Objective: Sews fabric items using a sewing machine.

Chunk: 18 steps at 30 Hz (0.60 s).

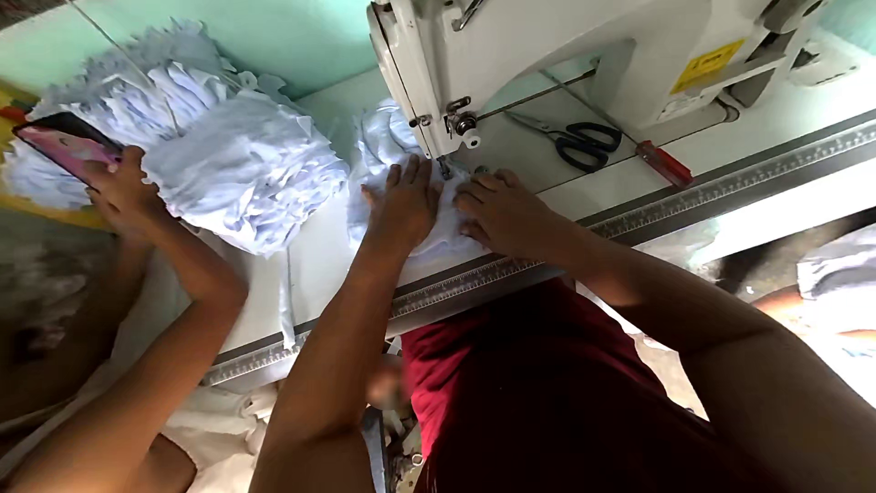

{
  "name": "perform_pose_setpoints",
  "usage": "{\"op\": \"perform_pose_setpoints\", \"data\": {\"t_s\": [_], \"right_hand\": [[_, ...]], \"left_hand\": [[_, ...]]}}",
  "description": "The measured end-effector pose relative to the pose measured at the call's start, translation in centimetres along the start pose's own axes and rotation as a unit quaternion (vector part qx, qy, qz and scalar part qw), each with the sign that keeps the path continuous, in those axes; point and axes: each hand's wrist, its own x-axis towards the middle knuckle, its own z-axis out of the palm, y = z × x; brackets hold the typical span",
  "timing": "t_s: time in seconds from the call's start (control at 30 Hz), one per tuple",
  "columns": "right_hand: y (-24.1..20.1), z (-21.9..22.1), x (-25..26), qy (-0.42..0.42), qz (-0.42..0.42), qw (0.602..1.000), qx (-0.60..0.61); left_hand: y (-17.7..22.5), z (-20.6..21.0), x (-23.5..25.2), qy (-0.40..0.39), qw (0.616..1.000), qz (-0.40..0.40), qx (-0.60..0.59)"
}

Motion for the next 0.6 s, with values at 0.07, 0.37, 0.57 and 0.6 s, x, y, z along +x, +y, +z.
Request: {"op": "perform_pose_setpoints", "data": {"t_s": [0.07,0.37,0.57,0.6], "right_hand": [[0.4,-0.1,0.6,-0.005,0.008,1.000,-0.018],[3.9,-2.3,1.5,-0.043,0.071,0.997,0.004],[5.7,-6.3,8.0,-0.082,0.189,0.978,0.045],[5.3,-6.7,9.0,-0.080,0.224,0.969,0.068]], "left_hand": [[0.2,-0.3,0.7,0.000,1.000,-0.018,-0.005],[-1.2,-0.7,3.1,0.010,0.999,-0.036,-0.034],[-1.6,-1.9,4.3,0.116,0.987,0.009,-0.109],[-1.8,-1.2,4.7,0.135,0.984,0.037,-0.111]]}}
